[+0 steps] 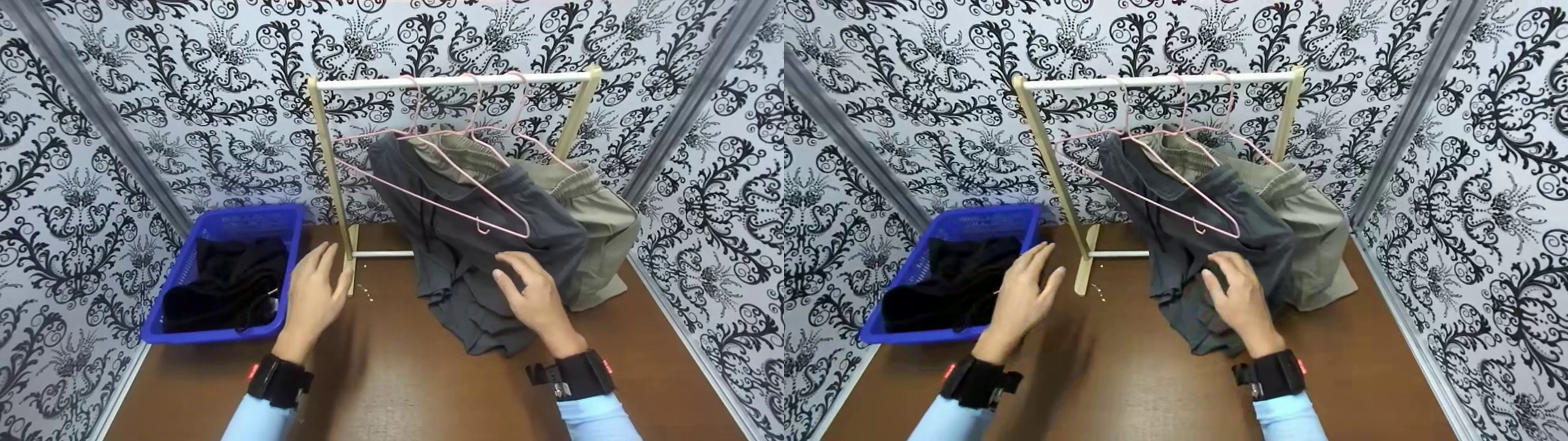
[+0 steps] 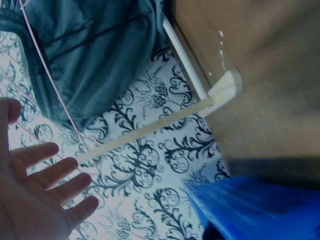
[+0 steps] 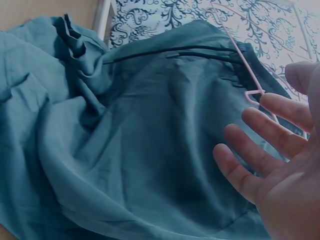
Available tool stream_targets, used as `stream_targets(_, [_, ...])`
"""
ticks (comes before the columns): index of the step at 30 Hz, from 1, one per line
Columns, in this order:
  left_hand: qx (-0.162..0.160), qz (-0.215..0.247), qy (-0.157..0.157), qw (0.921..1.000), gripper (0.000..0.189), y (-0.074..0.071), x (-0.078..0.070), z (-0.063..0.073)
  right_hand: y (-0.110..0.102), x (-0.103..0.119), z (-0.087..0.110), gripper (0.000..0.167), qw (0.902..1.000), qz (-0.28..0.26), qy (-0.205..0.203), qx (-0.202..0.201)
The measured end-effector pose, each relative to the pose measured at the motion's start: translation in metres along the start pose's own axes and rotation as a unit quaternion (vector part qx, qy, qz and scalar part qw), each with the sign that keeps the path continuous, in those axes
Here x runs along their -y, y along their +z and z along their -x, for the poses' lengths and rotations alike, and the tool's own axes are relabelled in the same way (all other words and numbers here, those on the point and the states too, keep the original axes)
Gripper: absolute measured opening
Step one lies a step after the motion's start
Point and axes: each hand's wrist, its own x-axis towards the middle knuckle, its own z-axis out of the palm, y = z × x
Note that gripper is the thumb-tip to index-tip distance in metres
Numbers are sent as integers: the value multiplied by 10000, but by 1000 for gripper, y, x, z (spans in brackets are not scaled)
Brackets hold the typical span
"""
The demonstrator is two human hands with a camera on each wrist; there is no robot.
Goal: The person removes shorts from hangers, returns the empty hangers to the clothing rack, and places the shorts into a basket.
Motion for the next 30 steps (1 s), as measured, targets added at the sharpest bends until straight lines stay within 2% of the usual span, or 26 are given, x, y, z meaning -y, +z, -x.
stream_targets(11, [429,-259,187,9986,56,8,-22,-15,-18,4,-14,28,9995,6,-302,-45])
stream_targets(25, [678,-283,475,9962,58,10,-44,-35,-35,11,-38,24,9974,127,-643,-306])
stream_targets(30, [726,-258,541,9956,58,11,-51,-40,-44,15,-49,21,9957,235,-720,-539])
